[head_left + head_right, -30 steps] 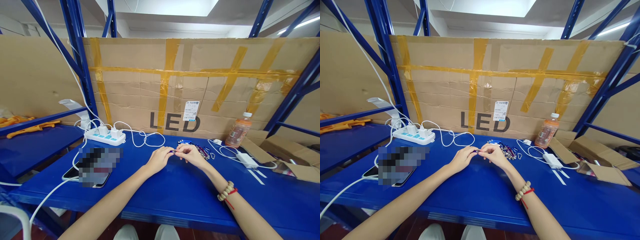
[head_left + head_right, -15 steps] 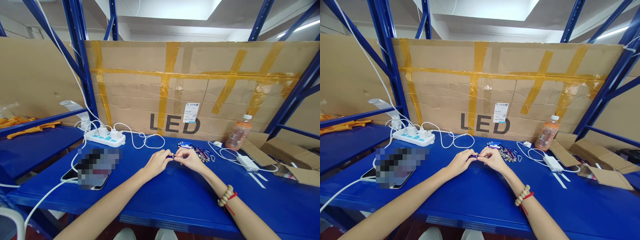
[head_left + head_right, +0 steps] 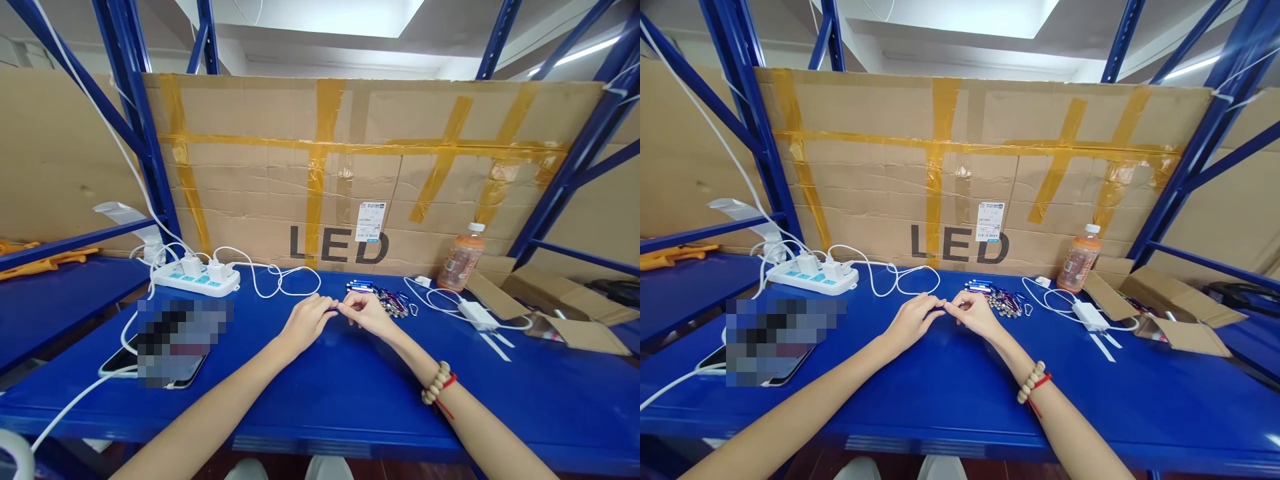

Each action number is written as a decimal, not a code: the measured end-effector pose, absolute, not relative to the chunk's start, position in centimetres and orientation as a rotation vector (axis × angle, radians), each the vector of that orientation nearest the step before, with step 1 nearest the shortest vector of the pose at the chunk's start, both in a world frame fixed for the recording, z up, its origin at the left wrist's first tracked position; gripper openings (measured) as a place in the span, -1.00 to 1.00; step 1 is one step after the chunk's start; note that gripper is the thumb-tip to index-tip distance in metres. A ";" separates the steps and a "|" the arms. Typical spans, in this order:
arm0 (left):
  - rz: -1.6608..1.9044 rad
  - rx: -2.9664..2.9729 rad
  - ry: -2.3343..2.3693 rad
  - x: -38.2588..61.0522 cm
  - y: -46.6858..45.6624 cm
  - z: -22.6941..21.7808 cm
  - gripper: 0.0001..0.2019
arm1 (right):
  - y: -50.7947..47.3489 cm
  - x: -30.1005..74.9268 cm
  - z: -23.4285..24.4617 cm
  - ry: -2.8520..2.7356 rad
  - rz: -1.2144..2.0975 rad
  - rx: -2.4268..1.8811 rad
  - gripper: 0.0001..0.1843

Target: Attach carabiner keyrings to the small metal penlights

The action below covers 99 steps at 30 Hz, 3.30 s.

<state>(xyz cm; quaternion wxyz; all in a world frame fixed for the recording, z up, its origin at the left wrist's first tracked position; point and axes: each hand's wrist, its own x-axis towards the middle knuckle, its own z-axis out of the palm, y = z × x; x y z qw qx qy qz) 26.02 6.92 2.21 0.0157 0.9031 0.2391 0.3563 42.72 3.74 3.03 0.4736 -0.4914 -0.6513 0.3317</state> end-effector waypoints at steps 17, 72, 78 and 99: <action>1.078 2.714 0.908 26.6 6.6 2.7 -0.79 | 4.1 43.2 3.0 -1.571 0.795 -1.222 -0.65; 1.015 2.653 0.768 26.1 6.6 2.5 -0.75 | 3.6 42.6 3.6 -1.543 0.823 -1.338 -0.64; 1.006 2.584 0.825 26.6 6.6 2.5 -0.77 | 3.9 43.0 3.6 -1.542 0.642 -1.303 -0.68; 0.743 2.540 0.895 26.0 5.8 2.9 -0.79 | 3.9 43.8 3.3 -1.658 0.814 -1.099 -0.75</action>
